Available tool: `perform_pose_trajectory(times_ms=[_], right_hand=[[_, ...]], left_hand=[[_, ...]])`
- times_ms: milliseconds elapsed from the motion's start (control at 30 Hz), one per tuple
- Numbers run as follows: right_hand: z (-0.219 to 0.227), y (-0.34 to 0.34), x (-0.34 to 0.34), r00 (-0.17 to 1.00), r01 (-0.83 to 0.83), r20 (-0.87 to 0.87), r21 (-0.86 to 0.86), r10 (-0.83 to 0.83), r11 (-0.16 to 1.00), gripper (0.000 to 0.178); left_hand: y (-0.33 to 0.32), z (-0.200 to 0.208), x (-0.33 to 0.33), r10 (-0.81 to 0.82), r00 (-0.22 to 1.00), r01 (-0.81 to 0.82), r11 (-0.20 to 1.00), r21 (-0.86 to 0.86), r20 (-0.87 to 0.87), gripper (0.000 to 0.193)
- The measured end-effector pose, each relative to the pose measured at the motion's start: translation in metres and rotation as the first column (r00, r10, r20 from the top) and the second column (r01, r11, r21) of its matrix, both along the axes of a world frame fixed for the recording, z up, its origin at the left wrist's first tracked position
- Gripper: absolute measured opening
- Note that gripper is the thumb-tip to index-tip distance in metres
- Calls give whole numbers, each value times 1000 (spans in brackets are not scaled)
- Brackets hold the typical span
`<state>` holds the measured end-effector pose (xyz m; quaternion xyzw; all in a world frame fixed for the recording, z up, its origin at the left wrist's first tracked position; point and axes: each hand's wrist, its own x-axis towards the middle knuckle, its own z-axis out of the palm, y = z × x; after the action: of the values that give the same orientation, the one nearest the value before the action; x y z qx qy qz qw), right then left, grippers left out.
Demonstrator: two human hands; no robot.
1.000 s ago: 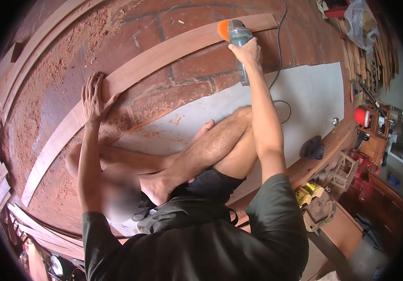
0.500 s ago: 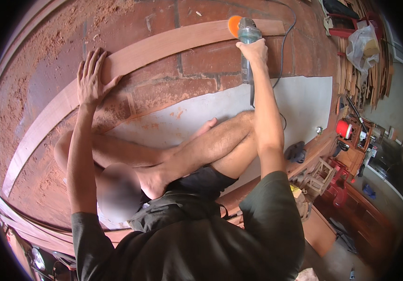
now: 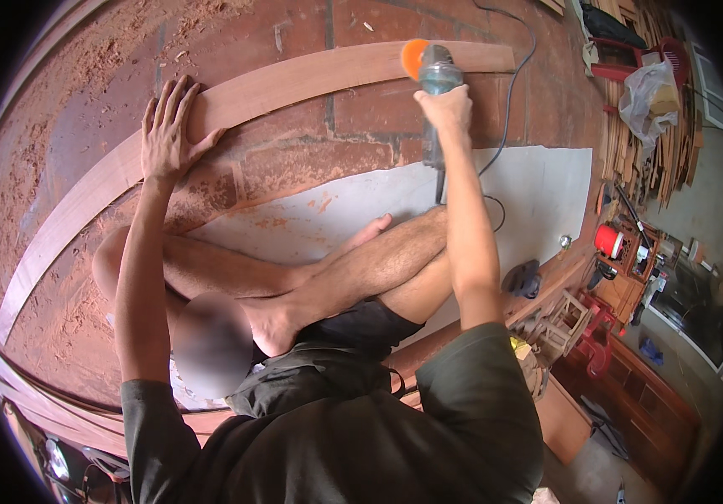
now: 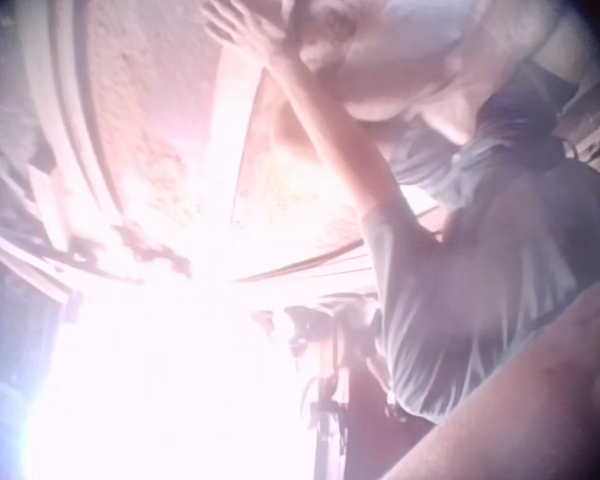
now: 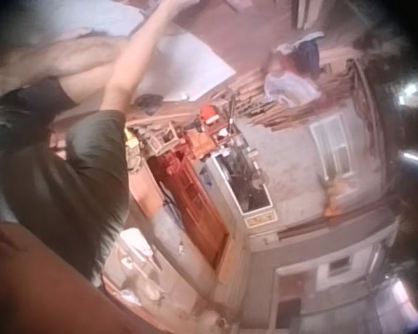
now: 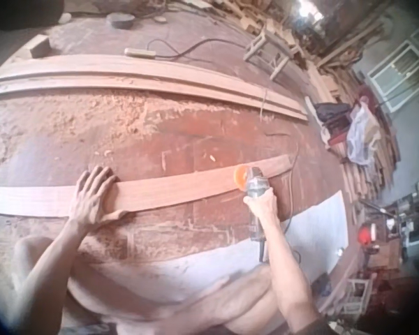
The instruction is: The person sits on the floor and uses an electric sander to smooth a long, curved piece of wood. They hold the wood steady with one hand while operating the sander with the other, moving it along the length of the wood.
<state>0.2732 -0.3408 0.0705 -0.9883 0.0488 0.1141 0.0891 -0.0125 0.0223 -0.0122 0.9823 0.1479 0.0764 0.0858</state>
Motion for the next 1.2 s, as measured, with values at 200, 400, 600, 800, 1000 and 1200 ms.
perform_pose_trajectory(times_ms=[200,400,600,800,1000,1200], right_hand=[[5,43,-54,979,-198,-42,11,198,980,86],[3,33,3,999,-24,-28,17,25,1000,87],[7,84,-76,975,-212,-53,69,216,975,86],[7,58,-27,972,-207,-102,41,210,977,83],[4,89,-50,985,-167,-29,32,168,985,90],[12,100,-76,951,-294,-89,31,296,955,84]], left_hand=[[4,0,-6,-7,1000,7,1000,-3,-10,88],[1,-3,-2,-2,1000,2,1000,20,15,87],[2,-2,-5,6,1000,-6,1000,25,-5,90],[1,-6,-2,-7,999,6,1000,22,42,89],[1,-3,-4,4,1000,-4,999,36,16,90],[1,-2,-6,5,1000,-5,999,46,2,92]])
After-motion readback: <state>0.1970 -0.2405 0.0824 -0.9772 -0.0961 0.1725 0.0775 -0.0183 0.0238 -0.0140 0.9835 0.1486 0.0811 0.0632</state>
